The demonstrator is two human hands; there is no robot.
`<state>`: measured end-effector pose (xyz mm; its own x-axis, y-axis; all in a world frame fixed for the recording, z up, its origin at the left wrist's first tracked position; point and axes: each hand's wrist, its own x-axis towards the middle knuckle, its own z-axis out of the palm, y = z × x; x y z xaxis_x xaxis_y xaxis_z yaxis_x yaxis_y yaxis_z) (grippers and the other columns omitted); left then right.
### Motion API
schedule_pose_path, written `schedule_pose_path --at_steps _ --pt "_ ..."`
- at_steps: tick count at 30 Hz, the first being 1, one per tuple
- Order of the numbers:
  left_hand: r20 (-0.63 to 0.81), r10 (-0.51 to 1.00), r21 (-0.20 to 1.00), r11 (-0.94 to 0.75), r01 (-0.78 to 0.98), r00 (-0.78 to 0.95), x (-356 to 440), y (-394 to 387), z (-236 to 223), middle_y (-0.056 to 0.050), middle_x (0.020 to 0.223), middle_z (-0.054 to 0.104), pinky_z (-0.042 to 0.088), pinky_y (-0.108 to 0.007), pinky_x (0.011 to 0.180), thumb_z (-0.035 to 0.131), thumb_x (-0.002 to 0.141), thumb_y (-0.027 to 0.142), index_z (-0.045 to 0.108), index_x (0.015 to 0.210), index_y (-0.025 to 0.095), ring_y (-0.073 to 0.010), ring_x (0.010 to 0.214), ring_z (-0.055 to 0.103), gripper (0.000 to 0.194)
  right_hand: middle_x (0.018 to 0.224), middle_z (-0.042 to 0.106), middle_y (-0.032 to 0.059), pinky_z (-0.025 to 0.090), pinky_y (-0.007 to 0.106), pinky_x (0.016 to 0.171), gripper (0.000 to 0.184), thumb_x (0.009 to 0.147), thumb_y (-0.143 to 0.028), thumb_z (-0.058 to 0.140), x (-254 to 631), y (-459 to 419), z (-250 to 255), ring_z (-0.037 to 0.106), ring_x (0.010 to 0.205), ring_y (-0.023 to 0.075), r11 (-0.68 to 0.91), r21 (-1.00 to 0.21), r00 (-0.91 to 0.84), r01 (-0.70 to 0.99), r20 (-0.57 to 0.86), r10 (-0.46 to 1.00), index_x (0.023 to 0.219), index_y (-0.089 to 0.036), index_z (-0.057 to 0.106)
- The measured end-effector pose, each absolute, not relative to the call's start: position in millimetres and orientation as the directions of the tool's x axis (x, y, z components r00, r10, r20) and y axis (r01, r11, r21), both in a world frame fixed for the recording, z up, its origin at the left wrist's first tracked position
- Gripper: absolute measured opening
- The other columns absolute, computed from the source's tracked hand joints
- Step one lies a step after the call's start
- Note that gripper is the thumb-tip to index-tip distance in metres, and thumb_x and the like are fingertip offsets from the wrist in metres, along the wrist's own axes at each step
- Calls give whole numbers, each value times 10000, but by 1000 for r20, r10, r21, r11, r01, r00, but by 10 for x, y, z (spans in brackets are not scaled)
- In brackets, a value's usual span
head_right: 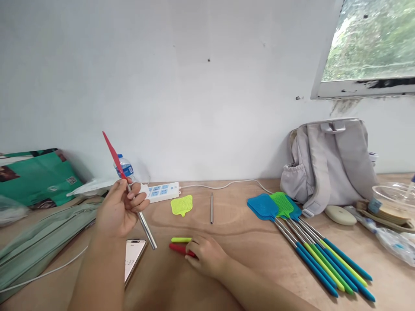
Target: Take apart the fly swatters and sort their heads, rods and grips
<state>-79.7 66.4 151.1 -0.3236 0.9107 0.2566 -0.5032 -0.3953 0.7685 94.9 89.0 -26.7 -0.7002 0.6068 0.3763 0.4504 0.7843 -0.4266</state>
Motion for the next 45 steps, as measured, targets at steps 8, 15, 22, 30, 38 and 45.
schedule_pose_path --at_steps 8,15,22,30,38,45 --pt "241 927 777 -362 -515 -288 -792 669 1499 76 467 370 221 -121 340 528 824 232 475 691 191 -21 309 256 148 1104 570 62 424 334 868 314 742 -218 587 1056 890 -214 532 992 215 700 -547 -640 460 341 688 1056 -221 567" --pt "230 942 806 -326 -494 -246 -747 711 1461 78 475 388 226 -120 338 553 807 257 461 693 197 -19 309 252 158 1046 616 51 419 348 859 248 783 -233 561 1033 960 -226 542 983 224 664 -589 -636 460 303 709 1030 -223 573" --pt "206 960 845 -272 -461 -187 -608 745 1427 84 488 385 206 -120 343 568 795 272 415 673 198 -16 312 245 209 996 582 62 435 329 813 182 810 -247 545 1013 980 -260 545 921 206 619 -667 -590 415 321 741 985 -214 580" --pt "33 997 951 -10 -310 69 -150 757 1180 82 577 439 172 -112 335 634 734 391 401 697 219 -4 324 229 292 854 529 32 423 277 611 374 774 -516 557 1367 1053 326 497 685 142 428 -874 -322 -230 483 814 992 -217 505" --pt "247 967 969 -246 -19 61 527 700 622 18 625 478 340 -205 450 492 834 401 502 744 219 -99 463 381 203 403 368 -66 320 226 383 422 824 -461 505 1713 1075 858 403 353 82 332 -929 -299 -165 368 880 512 -197 398" --pt "298 954 949 -300 -94 -36 722 615 357 -23 680 518 384 -249 646 480 820 477 521 745 225 -157 636 464 265 487 555 -16 366 228 402 276 817 -366 543 1883 1003 960 492 413 107 530 -840 -356 117 462 812 608 -186 543"
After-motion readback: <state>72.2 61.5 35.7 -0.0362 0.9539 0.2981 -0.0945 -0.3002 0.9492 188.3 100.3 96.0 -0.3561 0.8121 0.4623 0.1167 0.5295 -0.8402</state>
